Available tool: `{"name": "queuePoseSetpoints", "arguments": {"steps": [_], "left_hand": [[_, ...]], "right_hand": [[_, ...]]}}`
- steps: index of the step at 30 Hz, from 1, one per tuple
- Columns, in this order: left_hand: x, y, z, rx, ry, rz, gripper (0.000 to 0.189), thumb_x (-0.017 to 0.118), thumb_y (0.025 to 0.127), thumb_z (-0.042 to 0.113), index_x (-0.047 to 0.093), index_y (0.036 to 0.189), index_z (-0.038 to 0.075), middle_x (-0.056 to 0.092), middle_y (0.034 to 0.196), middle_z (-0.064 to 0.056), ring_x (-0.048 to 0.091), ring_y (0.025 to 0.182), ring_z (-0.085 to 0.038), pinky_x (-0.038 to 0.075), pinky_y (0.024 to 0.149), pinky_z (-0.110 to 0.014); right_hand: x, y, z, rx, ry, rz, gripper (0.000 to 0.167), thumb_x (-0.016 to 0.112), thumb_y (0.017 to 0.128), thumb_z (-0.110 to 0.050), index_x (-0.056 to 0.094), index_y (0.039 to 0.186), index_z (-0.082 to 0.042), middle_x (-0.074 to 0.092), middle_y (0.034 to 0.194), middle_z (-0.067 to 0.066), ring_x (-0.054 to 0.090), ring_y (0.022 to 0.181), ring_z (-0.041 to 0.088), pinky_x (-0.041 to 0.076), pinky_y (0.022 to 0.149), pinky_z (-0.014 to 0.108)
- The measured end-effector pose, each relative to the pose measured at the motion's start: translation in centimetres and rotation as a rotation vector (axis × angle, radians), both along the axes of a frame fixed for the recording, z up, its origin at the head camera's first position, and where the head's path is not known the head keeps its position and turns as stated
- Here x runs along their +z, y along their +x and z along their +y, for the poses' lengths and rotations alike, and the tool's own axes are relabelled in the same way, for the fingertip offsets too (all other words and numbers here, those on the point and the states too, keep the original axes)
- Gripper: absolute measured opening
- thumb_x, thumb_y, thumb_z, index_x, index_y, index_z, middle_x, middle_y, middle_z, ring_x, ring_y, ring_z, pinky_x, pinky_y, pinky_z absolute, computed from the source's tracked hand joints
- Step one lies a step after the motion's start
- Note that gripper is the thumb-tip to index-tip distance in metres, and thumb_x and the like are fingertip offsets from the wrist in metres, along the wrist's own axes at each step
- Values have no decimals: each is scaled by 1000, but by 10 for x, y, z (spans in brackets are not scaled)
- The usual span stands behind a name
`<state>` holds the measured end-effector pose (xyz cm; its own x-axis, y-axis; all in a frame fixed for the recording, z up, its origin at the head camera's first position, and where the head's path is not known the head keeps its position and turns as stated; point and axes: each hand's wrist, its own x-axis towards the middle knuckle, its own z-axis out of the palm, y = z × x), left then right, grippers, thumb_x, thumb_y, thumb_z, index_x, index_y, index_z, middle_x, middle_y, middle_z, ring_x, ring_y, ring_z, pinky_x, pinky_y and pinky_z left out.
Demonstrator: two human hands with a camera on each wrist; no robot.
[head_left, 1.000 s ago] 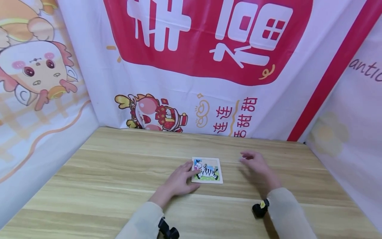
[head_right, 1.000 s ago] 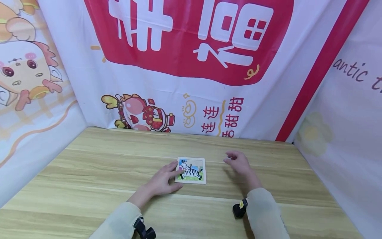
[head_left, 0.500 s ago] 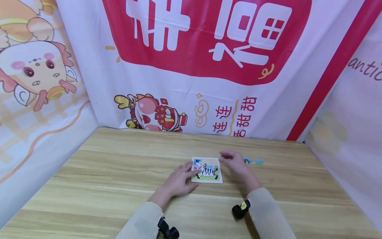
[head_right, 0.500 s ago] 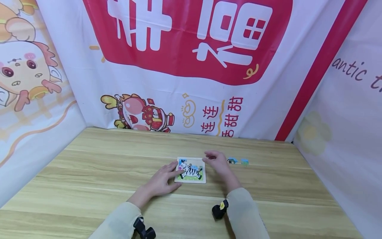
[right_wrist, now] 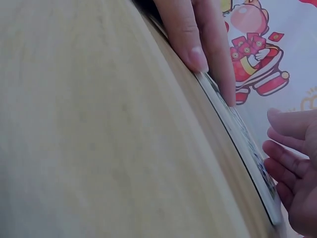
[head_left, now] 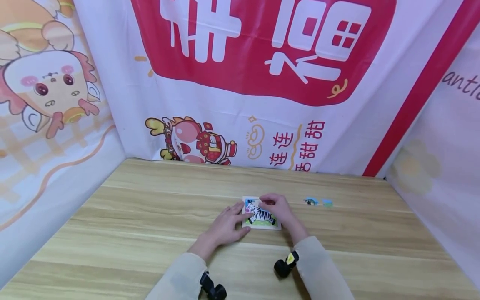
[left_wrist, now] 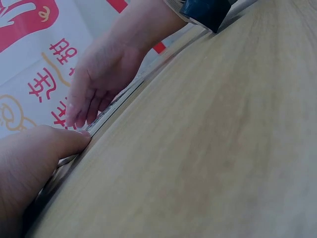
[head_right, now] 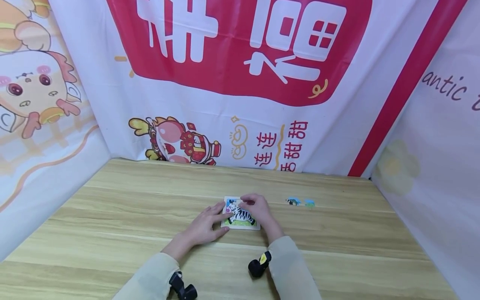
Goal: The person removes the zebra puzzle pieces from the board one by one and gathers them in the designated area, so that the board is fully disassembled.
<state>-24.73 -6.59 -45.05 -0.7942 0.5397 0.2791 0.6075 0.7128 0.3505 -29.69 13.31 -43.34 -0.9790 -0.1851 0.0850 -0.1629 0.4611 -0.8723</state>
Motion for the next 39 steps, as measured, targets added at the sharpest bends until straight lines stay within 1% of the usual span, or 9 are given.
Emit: {"name": "queuePoseSetpoints", "arguments": {"steps": [5,8,11,13,22,24,30,33,39], "left_hand": [[1,0,2,-10,-5,-10,47,50,83,42,47,125,21,25,137,-14,20,125,-26,17,99,-45],[1,-1,3,-17,-6,-12,47,50,83,42,47,125,20,25,137,-15,20,125,-27,17,99,-46],[2,-1,3,-10,-5,-12,47,50,83,41,47,125,20,25,137,-15,20,125,-27,16,99,-46],[2,-2,2,-5,-7,-12,47,50,83,41,47,125,20,25,137,-15,20,125,-26,16,100,-45],[2,-1,1,-4,0,-20,46,50,83,40,48,124,20,26,136,-15,20,125,-26,15,100,-45],[2,-1,1,-3,3,-20,46,50,83,40,48,124,20,26,137,-15,19,126,-26,15,100,-45],[0,-1,0,4,4,-16,46,50,83,41,48,124,21,25,137,-15,20,126,-26,15,100,-45],[0,-2,0,2,7,-15,46,50,83,41,48,124,21,26,137,-14,20,126,-26,16,100,-44],[0,-2,0,-1,3,-18,46,50,83,42,49,124,21,27,136,-15,21,125,-26,18,99,-45]], "right_hand": [[-2,4,-6,-20,60,23,23,66,75,-12,64,97,-6,56,93,5,51,88,21,41,80,38],[-1,6,-10,-40,153,71,22,67,75,-15,66,96,-10,54,97,6,48,93,24,38,83,42],[-3,7,-13,-56,255,119,20,67,75,-21,67,94,-15,53,101,5,45,97,25,33,85,44],[-4,6,-15,-56,297,145,20,66,75,-22,67,94,-17,52,103,5,44,98,25,31,85,45],[0,7,-21,-70,322,143,17,67,74,-22,68,90,-17,53,102,4,44,97,26,27,85,46],[0,7,-22,-82,321,139,15,67,73,-21,68,87,-17,53,99,3,44,96,25,27,84,45],[-1,4,-26,-107,324,164,11,69,72,-20,67,82,-17,55,90,-2,47,88,20,27,81,42],[-2,3,-27,-115,313,168,10,69,71,-18,66,81,-17,55,85,-3,49,84,18,26,80,42],[-1,3,-29,-115,263,143,10,69,72,-15,65,80,-16,56,77,-6,51,77,15,25,81,41]]}}
